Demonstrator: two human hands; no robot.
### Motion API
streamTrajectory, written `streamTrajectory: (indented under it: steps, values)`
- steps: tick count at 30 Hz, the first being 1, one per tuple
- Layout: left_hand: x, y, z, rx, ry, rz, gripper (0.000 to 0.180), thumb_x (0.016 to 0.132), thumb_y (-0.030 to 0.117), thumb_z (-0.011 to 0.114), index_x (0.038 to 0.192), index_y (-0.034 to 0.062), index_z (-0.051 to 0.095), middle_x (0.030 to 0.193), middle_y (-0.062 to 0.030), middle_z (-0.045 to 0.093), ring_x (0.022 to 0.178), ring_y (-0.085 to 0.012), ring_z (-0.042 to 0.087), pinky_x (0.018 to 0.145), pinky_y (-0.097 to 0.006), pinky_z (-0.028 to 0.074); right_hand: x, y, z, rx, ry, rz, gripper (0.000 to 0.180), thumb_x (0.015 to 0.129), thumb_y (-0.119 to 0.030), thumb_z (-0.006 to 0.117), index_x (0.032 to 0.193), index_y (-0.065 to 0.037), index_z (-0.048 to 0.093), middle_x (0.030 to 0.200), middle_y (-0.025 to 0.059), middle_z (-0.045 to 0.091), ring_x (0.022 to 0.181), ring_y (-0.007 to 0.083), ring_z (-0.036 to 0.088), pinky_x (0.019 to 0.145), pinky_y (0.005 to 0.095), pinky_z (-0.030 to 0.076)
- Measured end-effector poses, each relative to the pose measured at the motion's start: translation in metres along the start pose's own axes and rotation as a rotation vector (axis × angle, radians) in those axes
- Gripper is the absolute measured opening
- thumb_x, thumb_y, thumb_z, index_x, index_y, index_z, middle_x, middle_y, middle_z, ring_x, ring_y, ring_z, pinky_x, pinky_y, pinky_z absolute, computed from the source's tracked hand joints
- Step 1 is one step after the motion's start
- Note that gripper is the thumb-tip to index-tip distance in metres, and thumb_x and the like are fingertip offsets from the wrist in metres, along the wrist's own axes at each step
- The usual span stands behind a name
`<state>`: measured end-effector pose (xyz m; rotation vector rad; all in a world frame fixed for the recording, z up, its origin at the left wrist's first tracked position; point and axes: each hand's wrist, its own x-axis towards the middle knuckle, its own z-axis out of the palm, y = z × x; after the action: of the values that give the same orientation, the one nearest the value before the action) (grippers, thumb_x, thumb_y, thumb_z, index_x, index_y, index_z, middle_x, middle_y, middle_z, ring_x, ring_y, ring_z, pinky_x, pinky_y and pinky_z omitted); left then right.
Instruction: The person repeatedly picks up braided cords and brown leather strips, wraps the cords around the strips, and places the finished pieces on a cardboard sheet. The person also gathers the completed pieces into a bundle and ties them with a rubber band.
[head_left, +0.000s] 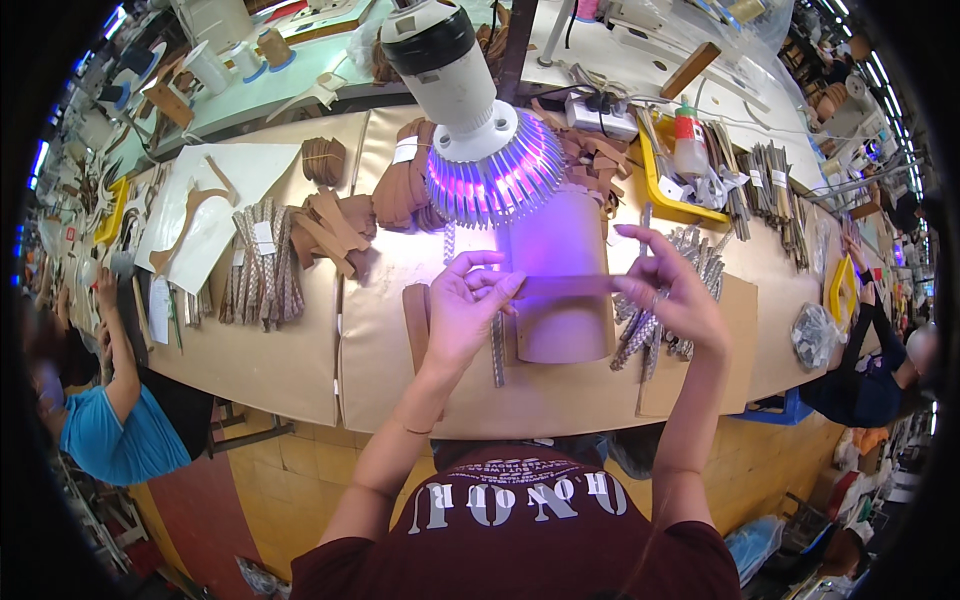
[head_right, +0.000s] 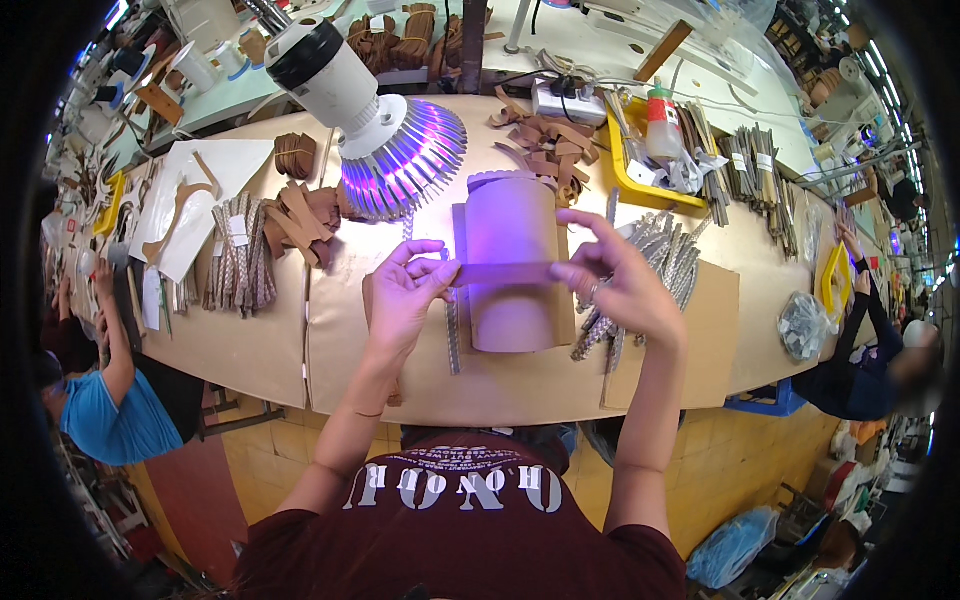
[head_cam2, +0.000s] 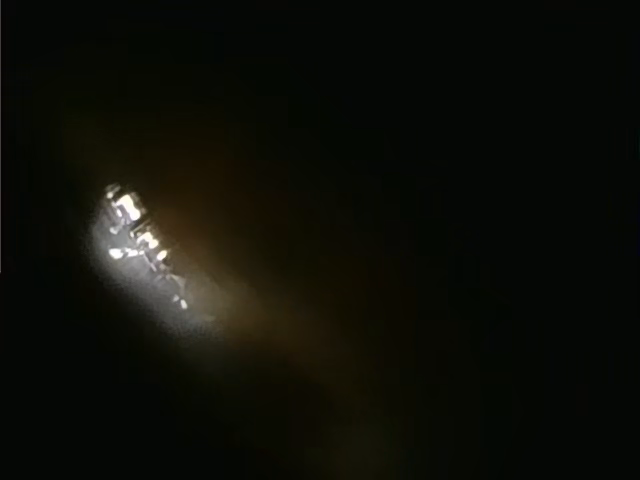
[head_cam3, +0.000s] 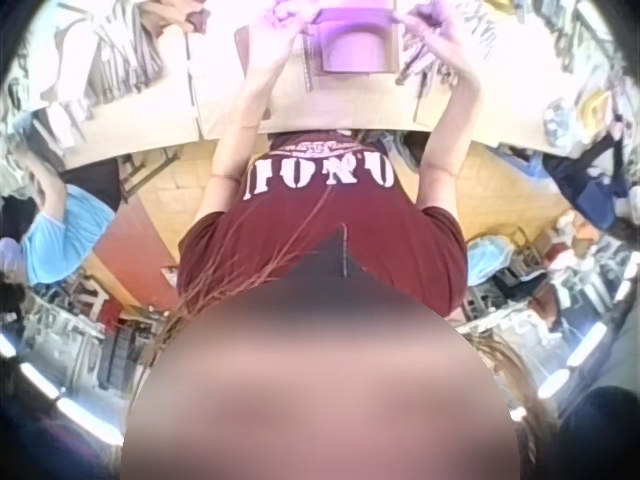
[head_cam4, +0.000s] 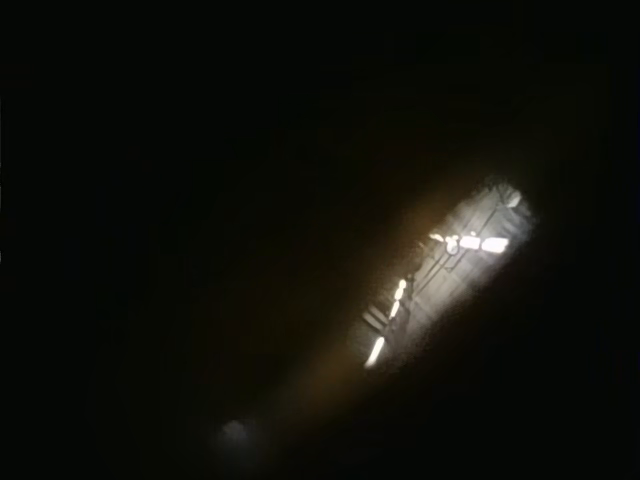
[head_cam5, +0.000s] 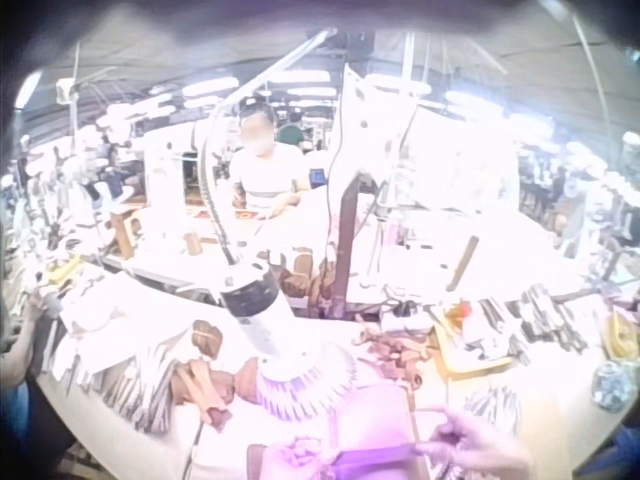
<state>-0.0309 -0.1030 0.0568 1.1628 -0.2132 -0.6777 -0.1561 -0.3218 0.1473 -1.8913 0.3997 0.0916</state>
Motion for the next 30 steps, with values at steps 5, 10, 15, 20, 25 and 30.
streamTrajectory:
  steps: [5, 10, 15, 20, 25, 30]
  values:
    - [0.012, -0.025, 0.012, -0.068, 0.084, 0.014, 0.03, 0.087, 0.004, 0.073, 0.109, -0.0028, 0.055, 0.085, -0.0081, 0.069, 0.07, -0.0085, 0.065, 0.059, -0.02, 0.052, 0.016, 0.033, -0.009, -0.012, 0.09, 0.008, 0.053, 0.093, -0.008, 0.066, 0.141, -0.008, 0.043, 0.08, -0.0012, 0.059, 0.075, 0.0064, 0.053, 0.07, 0.0221, 0.043]
    - [0.011, -0.037, 0.008, 0.324, 0.159, 0.258, 0.023, 0.085, 0.005, 0.074, 0.104, 0.0001, 0.063, 0.087, -0.0072, 0.067, 0.073, -0.0112, 0.063, 0.063, -0.024, 0.051, 0.022, 0.066, 0.009, -0.226, 0.231, -0.018, 0.054, 0.089, -0.012, 0.071, 0.137, -0.008, 0.047, 0.086, 0.0044, 0.063, 0.085, 0.0127, 0.06, 0.079, 0.0283, 0.047]
    - [-0.008, -0.031, -0.043, 0.943, 0.402, 0.635, 0.02, 0.087, 0.006, 0.07, 0.107, 0.0035, 0.069, 0.094, -0.0065, 0.064, 0.076, -0.0145, 0.061, 0.068, -0.029, 0.049, 0.009, 0.049, 0.038, -0.403, 0.737, -0.235, 0.033, 0.092, -0.013, 0.067, 0.121, -0.001, 0.059, 0.094, 0.0071, 0.064, 0.09, 0.0171, 0.062, 0.082, 0.0303, 0.048]
    - [-0.028, -0.025, -0.113, 0.811, 0.395, 0.158, 0.028, 0.09, 0.007, 0.063, 0.118, 0.0035, 0.065, 0.099, -0.0109, 0.062, 0.079, -0.0179, 0.062, 0.07, -0.028, 0.05, 0.002, 0.006, 0.119, -0.064, 0.333, -0.388, 0.021, 0.092, -0.011, 0.065, 0.11, 0.0, 0.066, 0.085, 0.0077, 0.066, 0.073, 0.0137, 0.061, 0.068, 0.0279, 0.049]
    - [-0.045, -0.035, -0.124, 0.687, 0.27, 0.159, 0.036, 0.089, 0.001, 0.064, 0.124, 0.003, 0.061, 0.101, -0.0088, 0.064, 0.079, -0.0132, 0.062, 0.069, -0.026, 0.05, 0.062, 0.003, 0.198, -0.254, 0.114, -0.185, 0.035, 0.091, -0.017, 0.067, 0.12, 0.002, 0.063, 0.097, 0.017, 0.063, 0.079, 0.0278, 0.062, 0.074, 0.0371, 0.05]
    - [-0.045, -0.038, -0.119, 0.701, 0.282, 0.149, 0.036, 0.088, -0.001, 0.065, 0.124, 0.0013, 0.061, 0.101, -0.0054, 0.065, 0.078, -0.0066, 0.06, 0.066, -0.022, 0.048, 0.092, 0.025, 0.223, -0.373, 0.127, -0.134, 0.037, 0.09, -0.023, 0.068, 0.119, 0.0, 0.065, 0.098, 0.0187, 0.062, 0.087, 0.0334, 0.062, 0.077, 0.0418, 0.05]
